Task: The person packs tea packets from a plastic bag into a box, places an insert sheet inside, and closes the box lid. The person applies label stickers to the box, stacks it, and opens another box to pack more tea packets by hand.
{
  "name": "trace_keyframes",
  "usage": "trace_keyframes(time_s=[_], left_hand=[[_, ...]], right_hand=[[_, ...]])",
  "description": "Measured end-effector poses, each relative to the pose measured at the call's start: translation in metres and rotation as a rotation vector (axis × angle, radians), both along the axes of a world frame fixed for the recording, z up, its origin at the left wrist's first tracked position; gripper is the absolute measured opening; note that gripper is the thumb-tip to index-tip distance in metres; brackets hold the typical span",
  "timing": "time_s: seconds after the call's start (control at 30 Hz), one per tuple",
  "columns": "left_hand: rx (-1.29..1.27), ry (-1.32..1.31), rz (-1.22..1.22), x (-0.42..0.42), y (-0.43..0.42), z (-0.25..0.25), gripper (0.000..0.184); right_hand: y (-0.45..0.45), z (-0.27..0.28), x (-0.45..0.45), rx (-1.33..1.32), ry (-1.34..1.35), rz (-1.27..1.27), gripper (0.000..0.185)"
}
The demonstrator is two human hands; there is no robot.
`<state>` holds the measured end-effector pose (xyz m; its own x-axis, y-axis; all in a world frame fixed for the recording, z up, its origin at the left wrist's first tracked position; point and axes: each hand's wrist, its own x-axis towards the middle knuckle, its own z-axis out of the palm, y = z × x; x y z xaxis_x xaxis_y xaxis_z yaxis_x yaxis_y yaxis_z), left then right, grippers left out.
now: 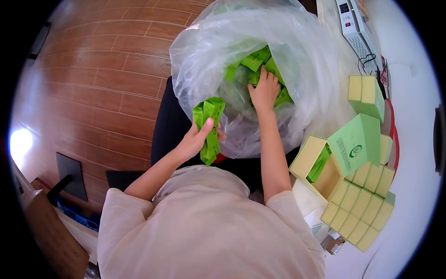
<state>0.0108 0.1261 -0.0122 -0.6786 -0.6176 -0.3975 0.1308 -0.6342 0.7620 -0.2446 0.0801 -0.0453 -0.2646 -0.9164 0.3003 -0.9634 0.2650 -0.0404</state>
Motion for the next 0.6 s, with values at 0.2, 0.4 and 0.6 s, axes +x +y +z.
trace_keyframes(time_s=[0.2,0.4,0.6], left_hand=[[0.065,-0.011,0.039,0.002,-0.011,0.001,0.049],[0.101,0.033,0.098,-0.015,-0.018,0.001,0.05],[0.331,0.135,0.184,-0.043,-0.029,0.021,0.052]], right_hand=[[0.024,0.031,-0.004,-0.265,-0.654,-0.241,0.048],[0.053,0.065,0.022,-0.555,-1.434,-0.164,0.039],[0.082,0.085,0.08,-0.453,-1.546,0.226,0.032]])
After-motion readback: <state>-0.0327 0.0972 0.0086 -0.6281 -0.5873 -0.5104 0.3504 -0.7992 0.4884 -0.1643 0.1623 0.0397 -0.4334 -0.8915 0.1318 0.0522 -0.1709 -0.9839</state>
